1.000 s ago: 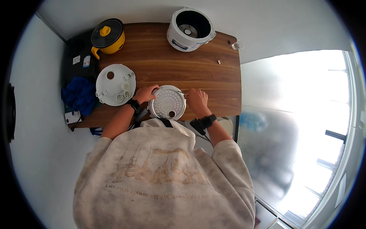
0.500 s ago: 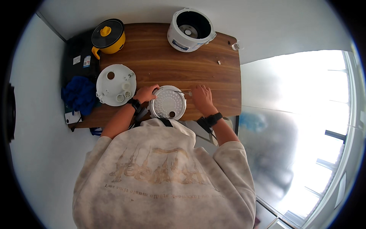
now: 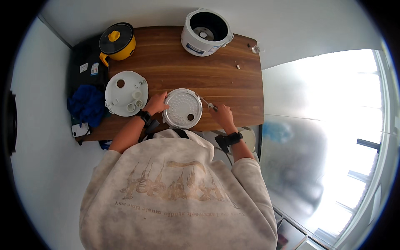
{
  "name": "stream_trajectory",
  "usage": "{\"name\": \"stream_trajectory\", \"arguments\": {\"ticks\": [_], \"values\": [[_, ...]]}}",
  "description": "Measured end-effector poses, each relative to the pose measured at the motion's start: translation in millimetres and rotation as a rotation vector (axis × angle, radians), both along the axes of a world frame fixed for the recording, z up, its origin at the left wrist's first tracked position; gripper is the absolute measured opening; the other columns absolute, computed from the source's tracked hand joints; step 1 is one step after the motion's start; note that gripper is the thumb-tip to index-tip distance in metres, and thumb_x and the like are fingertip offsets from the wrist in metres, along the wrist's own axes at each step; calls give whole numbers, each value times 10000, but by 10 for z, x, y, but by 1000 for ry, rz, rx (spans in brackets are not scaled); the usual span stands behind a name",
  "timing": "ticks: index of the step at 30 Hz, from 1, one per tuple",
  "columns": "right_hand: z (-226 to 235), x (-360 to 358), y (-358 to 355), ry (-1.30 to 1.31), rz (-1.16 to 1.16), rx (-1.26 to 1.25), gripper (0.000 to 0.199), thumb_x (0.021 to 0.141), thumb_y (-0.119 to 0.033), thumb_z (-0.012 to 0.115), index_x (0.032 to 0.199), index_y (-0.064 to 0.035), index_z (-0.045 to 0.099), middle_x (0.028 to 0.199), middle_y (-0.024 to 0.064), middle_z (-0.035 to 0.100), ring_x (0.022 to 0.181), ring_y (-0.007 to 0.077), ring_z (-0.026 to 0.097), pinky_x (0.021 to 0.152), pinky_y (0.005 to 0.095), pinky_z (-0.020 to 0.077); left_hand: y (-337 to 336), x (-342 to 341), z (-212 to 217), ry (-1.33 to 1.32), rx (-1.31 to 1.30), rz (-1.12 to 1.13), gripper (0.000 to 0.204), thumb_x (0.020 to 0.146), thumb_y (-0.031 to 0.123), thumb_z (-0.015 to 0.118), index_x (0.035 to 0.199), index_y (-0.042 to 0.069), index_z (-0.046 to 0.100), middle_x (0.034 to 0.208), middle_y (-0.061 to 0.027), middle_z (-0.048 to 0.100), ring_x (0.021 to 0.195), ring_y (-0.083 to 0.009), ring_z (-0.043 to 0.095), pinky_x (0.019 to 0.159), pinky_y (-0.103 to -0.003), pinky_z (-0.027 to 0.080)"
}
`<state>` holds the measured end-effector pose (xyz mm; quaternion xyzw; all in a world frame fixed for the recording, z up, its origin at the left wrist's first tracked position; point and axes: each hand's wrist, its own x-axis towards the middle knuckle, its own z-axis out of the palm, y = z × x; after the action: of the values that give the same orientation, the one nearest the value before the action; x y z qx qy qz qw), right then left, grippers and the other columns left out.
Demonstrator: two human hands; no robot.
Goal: The person uses a screwdriver to remove screws from a white plastic lid and separates its components on a wooden table. They then place the disassembled parts and a small white plastic piece on the table.
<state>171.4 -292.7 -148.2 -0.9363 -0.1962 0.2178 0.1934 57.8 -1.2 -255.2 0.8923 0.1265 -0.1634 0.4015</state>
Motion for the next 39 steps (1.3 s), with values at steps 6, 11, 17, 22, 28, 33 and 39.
{"name": "stream_trajectory", "arguments": {"ticks": [6, 11, 17, 22, 28, 33, 39], "values": [[-28, 31, 38, 38, -60, -8, 325, 874, -353, 592, 1024, -92, 713, 926, 202, 686, 890, 401, 648, 790, 470, 503, -49, -91, 24, 320, -235, -31, 293, 809, 224, 708, 893, -38, 609, 686, -133, 672, 530, -204, 645, 463, -328, 501], [-82, 30, 9, 13, -65, 48, 330, 852, -338, 611, 1030, -82, 718, 916, 202, 686, 875, 391, 655, 773, 447, 512, -43, -41, 194, 489, -179, -30, 246, 861, 207, 638, 765, -20, 643, 699, -123, 684, 531, -207, 649, 488, -352, 502], [-110, -46, 20, -46, 7, 146, 312, 800, -299, 652, 1023, -91, 720, 878, 193, 688, 831, 360, 672, 737, 415, 520, -109, 172, -20, -159, 43, -41, 208, 831, 174, 659, 966, 47, 565, 830, -134, 646, 817, -345, 632, 715, -476, 494], [-3, -82, 133, 50, -3, 78, 341, 790, -279, 626, 1074, -111, 711, 953, 187, 691, 895, 382, 652, 795, 437, 524, -266, 278, -205, -233, 65, -86, 313, 782, 152, 704, 1026, 66, 527, 1009, -155, 603, 1002, -358, 566, 827, -455, 469], [7, -99, 170, 35, 21, 125, 298, 798, -286, 611, 996, -91, 721, 860, 203, 683, 822, 417, 642, 766, 475, 519, -304, 343, -374, -239, 121, -90, 323, 706, 43, 702, 979, 48, 531, 921, -157, 605, 917, -369, 584, 783, -458, 480], [-63, -94, 227, 42, 8, 120, 305, 815, -316, 597, 892, -48, 720, 799, 232, 662, 783, 438, 635, 739, 494, 512, -275, 320, -357, -215, 74, -107, 286, 692, 73, 740, 904, 38, 551, 860, -172, 621, 859, -385, 605, 741, -488, 487], [-148, -92, 248, 71, 34, 96, 332, 865, -327, 558, 793, -43, 715, 635, 141, 660, 631, 293, 676, 637, 403, 518, -232, 286, -430, -207, 58, -96, 338, 658, 120, 803, 886, 45, 566, 836, -176, 632, 856, -382, 613, 730, -492, 490]]}}
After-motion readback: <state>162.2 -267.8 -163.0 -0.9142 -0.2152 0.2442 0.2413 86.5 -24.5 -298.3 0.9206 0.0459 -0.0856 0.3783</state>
